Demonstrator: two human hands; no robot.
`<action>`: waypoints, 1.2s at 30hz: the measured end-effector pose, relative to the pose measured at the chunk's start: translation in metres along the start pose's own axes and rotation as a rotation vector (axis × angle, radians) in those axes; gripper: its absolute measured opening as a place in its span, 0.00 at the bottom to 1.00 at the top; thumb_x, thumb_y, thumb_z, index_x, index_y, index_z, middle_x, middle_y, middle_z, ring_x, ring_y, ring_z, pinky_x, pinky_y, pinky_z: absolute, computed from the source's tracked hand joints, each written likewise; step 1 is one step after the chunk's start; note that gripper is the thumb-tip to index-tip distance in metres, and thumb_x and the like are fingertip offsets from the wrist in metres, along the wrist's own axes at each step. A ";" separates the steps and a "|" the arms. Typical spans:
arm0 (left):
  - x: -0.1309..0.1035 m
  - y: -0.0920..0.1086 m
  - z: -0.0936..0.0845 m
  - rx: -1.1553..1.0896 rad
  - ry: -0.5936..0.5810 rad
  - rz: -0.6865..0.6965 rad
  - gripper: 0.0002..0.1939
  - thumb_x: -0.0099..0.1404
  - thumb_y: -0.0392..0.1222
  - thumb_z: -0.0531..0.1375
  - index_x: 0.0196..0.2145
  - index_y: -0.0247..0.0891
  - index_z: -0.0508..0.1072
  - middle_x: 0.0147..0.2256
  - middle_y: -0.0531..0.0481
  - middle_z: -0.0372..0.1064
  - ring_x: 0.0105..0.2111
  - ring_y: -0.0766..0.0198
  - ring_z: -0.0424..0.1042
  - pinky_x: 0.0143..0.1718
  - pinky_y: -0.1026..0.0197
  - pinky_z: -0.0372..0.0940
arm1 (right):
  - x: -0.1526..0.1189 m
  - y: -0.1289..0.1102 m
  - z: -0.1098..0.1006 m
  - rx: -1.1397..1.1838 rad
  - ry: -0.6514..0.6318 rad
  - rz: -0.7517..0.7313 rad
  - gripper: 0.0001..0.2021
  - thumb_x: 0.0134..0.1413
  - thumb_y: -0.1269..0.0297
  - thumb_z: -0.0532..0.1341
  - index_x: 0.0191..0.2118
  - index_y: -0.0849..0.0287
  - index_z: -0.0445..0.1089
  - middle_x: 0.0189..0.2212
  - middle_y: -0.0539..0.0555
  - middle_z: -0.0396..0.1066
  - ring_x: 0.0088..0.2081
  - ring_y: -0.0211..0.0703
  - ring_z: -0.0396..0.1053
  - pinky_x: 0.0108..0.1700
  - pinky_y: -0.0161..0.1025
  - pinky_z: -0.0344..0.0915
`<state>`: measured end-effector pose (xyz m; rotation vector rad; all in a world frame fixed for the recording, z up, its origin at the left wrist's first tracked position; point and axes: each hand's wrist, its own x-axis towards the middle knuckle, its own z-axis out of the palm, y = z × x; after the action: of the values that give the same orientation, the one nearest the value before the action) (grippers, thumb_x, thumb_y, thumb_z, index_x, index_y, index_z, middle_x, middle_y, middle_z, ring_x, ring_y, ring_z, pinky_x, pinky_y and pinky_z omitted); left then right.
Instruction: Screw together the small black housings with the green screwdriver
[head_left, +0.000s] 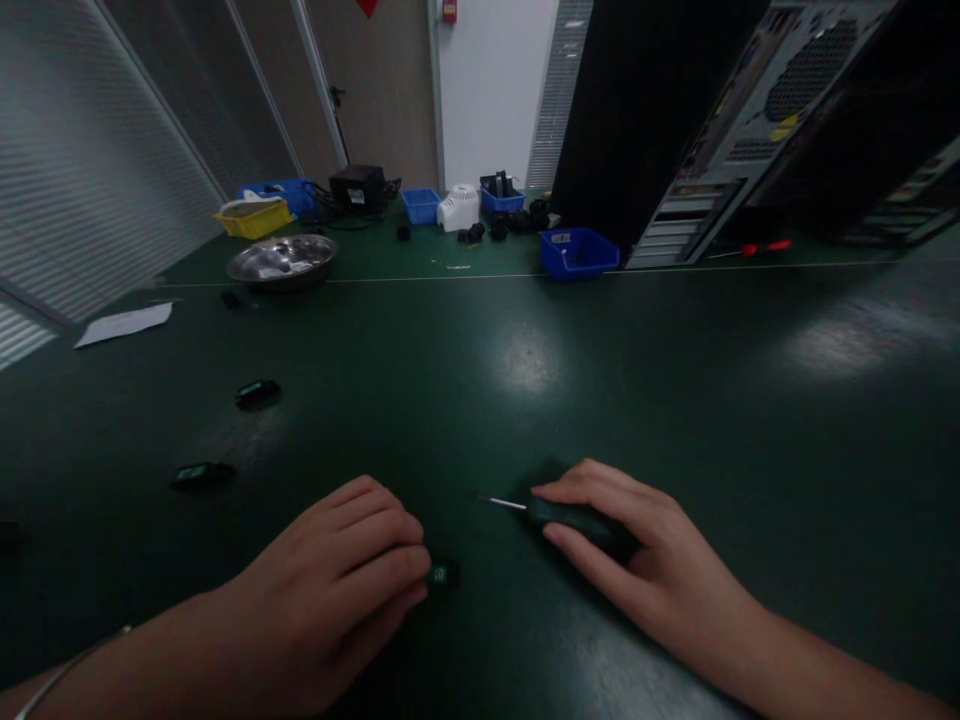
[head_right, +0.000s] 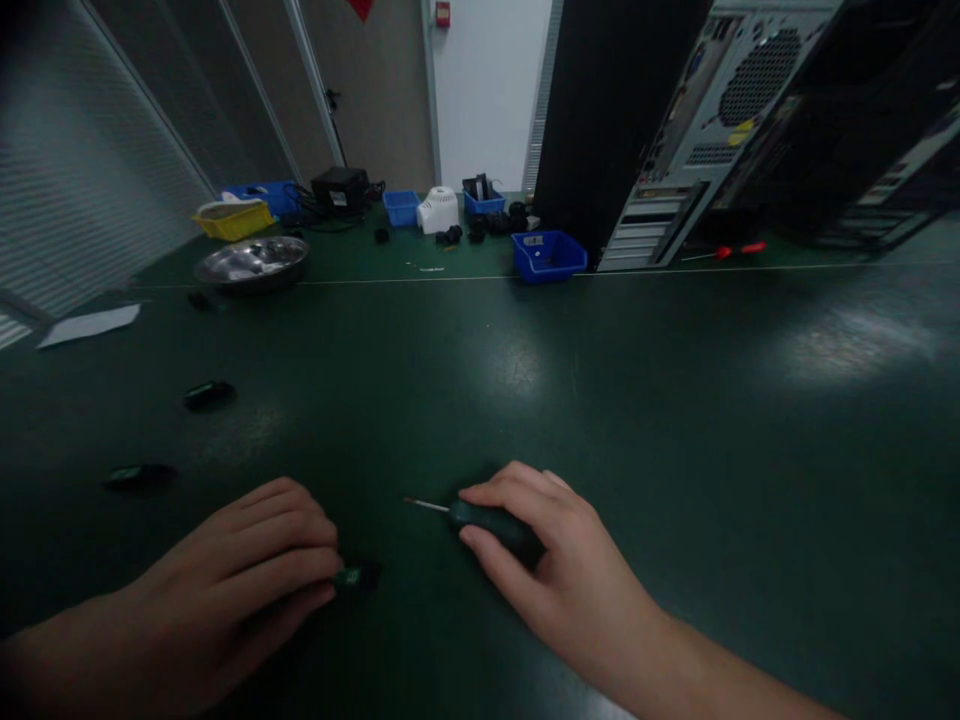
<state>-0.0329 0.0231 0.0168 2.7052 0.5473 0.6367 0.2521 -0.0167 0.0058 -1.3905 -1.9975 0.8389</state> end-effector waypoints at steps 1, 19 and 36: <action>0.000 -0.001 -0.001 -0.029 -0.018 -0.019 0.09 0.66 0.29 0.56 0.42 0.34 0.73 0.36 0.45 0.71 0.36 0.60 0.68 0.41 0.55 0.66 | 0.000 0.000 0.000 -0.005 -0.004 0.001 0.08 0.62 0.65 0.58 0.46 0.53 0.70 0.41 0.53 0.72 0.43 0.45 0.70 0.44 0.43 0.67; -0.005 -0.047 -0.023 0.031 -0.104 -0.295 0.13 0.66 0.32 0.56 0.47 0.38 0.70 0.42 0.46 0.70 0.41 0.60 0.70 0.43 0.57 0.69 | -0.005 0.010 0.000 -0.194 0.080 -0.095 0.14 0.59 0.62 0.62 0.50 0.48 0.72 0.45 0.52 0.76 0.46 0.49 0.75 0.44 0.39 0.76; -0.026 -0.094 -0.086 0.116 -0.267 -0.489 0.09 0.68 0.39 0.57 0.42 0.39 0.77 0.35 0.51 0.74 0.32 0.66 0.75 0.32 0.67 0.70 | -0.004 0.012 0.002 -0.233 0.092 -0.112 0.12 0.59 0.59 0.61 0.49 0.46 0.72 0.46 0.51 0.76 0.49 0.50 0.74 0.43 0.39 0.76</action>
<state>-0.1232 0.1118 0.0458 2.5473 1.1450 0.1160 0.2588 -0.0176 -0.0050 -1.3989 -2.1317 0.4964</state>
